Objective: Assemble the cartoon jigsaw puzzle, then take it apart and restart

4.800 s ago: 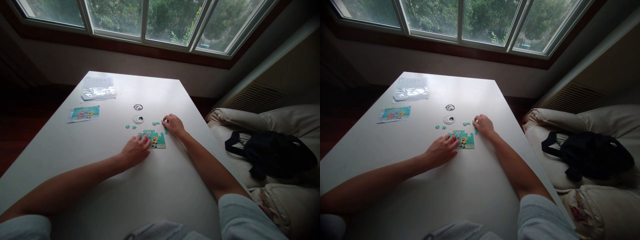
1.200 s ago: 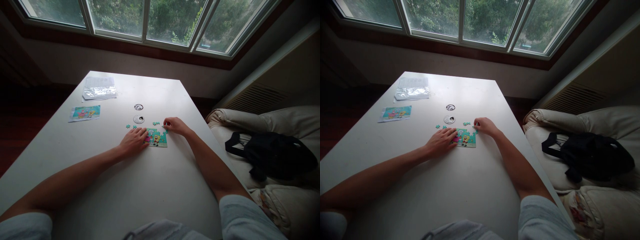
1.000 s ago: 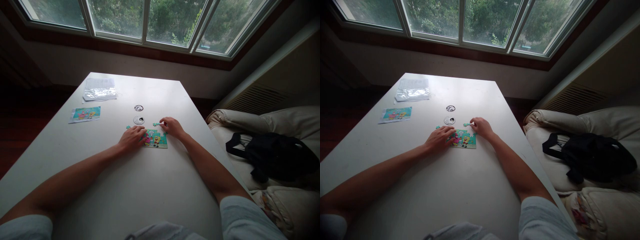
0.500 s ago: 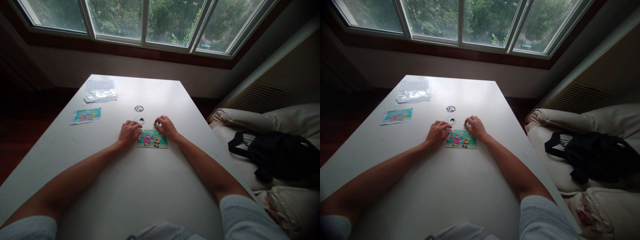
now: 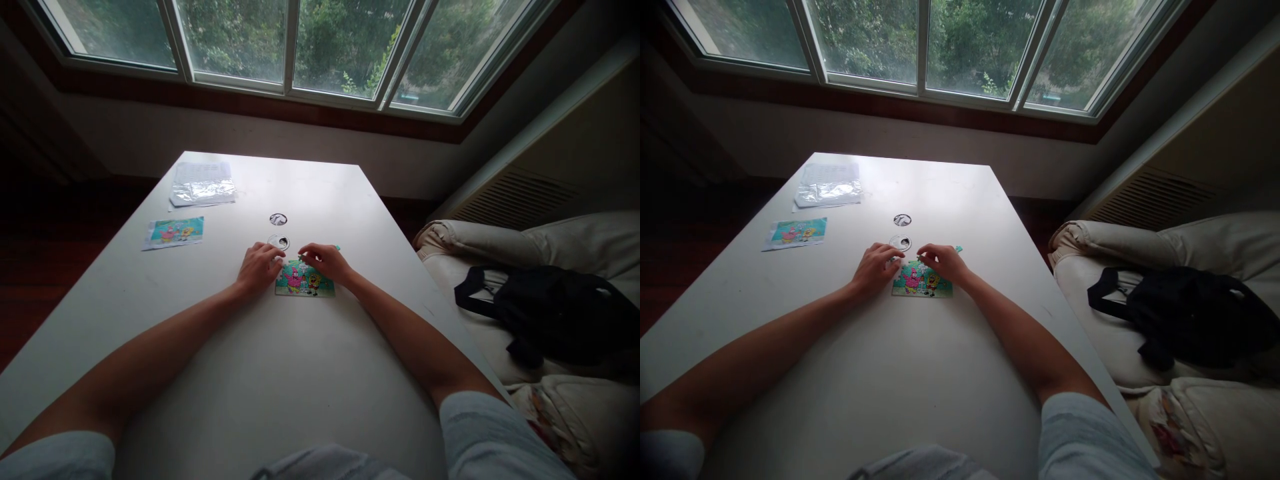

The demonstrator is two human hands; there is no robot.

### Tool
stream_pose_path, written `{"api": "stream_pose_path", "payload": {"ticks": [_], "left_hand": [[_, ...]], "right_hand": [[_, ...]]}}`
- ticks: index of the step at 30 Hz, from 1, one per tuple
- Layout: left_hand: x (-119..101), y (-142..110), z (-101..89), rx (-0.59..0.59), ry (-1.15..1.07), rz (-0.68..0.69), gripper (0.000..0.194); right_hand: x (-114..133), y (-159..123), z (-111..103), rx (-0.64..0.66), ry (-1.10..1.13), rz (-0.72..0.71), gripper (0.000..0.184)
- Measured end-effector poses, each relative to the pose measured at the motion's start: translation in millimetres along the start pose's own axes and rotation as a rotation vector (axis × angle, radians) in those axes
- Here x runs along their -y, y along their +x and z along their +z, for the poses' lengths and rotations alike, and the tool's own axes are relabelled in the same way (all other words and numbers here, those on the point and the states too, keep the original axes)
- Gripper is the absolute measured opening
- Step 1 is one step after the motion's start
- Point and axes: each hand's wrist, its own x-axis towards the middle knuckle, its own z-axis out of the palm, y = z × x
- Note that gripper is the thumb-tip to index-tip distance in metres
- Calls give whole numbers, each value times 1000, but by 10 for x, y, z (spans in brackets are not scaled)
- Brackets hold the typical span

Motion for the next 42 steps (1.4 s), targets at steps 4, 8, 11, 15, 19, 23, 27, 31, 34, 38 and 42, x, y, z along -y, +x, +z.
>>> {"api": "stream_pose_path", "payload": {"ticks": [4,8,11,15,19,23,27,31,34,38,42], "left_hand": [[-6,-3,-7,-5,-27,20,24],[-10,3,-21,0,-79,17,23],[5,22,-19,-11,-172,-11,22],[47,57,18,-60,-305,-100,21],[68,81,67,-77,-398,-107,21],[53,84,87,-61,-450,-63,22],[26,80,71,-46,-465,-40,23],[15,88,54,-40,-445,-49,23],[13,98,57,-62,-397,-80,22],[7,99,67,-79,-279,-121,20],[5,95,63,-71,-214,-188,21]], "right_hand": [[59,-4,34,5,18,2,25],[91,-4,84,26,34,-17,26],[100,-9,110,25,53,-12,27],[99,-11,129,19,46,-5,23],[87,-8,144,33,24,-14,17],[81,-6,148,45,20,-3,18],[85,-8,145,47,26,1,18],[70,-11,152,26,25,-3,16],[41,-8,155,-21,4,6,15],[10,-6,135,-66,-44,16,15],[4,-17,96,-35,-105,-10,14]]}}
